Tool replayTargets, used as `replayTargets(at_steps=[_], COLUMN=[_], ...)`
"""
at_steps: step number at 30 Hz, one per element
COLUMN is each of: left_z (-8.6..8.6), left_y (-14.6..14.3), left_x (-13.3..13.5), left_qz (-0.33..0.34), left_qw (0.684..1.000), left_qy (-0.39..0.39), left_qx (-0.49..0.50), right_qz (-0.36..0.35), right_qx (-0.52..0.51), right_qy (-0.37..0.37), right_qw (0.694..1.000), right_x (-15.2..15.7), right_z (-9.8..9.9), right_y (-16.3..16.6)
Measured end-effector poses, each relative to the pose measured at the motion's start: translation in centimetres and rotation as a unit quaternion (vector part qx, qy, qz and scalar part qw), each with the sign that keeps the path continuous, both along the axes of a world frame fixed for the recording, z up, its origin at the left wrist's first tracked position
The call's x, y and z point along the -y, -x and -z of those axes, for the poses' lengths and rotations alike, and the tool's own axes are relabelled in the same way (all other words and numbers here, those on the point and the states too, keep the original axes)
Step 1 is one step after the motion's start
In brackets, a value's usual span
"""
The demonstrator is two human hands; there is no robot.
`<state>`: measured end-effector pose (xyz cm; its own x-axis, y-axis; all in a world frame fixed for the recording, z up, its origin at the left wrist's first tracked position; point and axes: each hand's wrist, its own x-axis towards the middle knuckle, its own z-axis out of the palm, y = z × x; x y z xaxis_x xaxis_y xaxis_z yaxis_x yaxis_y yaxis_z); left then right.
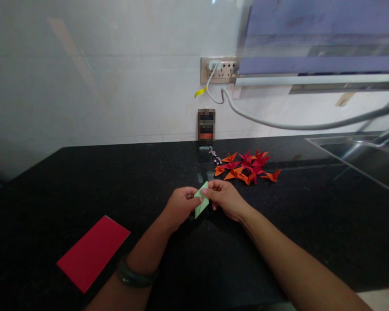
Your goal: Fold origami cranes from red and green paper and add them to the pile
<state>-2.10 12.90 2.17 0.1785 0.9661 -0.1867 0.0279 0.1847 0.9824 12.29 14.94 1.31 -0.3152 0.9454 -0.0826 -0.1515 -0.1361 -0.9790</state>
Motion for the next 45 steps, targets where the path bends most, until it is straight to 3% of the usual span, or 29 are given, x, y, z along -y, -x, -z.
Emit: replayTargets(at_steps=[7, 12, 16, 19, 21, 24, 29, 33, 37, 45], left_z=[-0.2, 0.3, 0.5, 0.2, 0.0, -0.1, 0.5, 0.9, 0.7, 0.6], left_y=[-0.2, 0.0, 0.1, 0.0, -0.1, -0.2, 0.2, 0.2, -0.2, -0.6], left_x=[0.3, -0.1, -0.4, -0.3, -0.2, -0.1, -0.1, -0.2, -0.2, -0.1], left_qz=[0.042, 0.013, -0.067, -0.109, -0.104, -0.067, -0.020, -0.017, -0.030, 0.007], left_qw=[0.999, 0.999, 0.991, 0.991, 0.989, 0.978, 0.982, 0.983, 0.989, 0.986], left_qy=[0.007, -0.013, -0.112, -0.075, 0.001, 0.090, 0.053, 0.028, 0.007, -0.028], left_qx=[-0.006, 0.026, -0.009, 0.033, 0.109, 0.178, 0.179, 0.179, 0.145, 0.164], right_qz=[0.056, 0.018, 0.000, 0.075, 0.118, 0.115, 0.051, 0.080, 0.147, 0.119], right_qx=[-0.021, 0.007, 0.077, 0.103, 0.123, 0.168, 0.224, 0.205, 0.211, 0.208], right_qy=[0.030, 0.005, -0.100, -0.253, -0.348, -0.423, -0.486, -0.472, -0.398, -0.301], right_qw=[0.998, 1.000, 0.992, 0.959, 0.922, 0.883, 0.843, 0.854, 0.881, 0.923], right_x=[-0.1, -0.1, 0.1, 0.0, -0.1, 0.0, 0.4, 0.6, 0.4, 0.4], right_z=[0.2, 0.0, -0.1, -0.1, 0.0, 0.1, -0.2, -0.5, -0.3, 0.5], right_y=[0.2, -0.1, -0.4, -0.4, -0.5, -0.6, -0.6, -0.6, -0.5, -0.2])
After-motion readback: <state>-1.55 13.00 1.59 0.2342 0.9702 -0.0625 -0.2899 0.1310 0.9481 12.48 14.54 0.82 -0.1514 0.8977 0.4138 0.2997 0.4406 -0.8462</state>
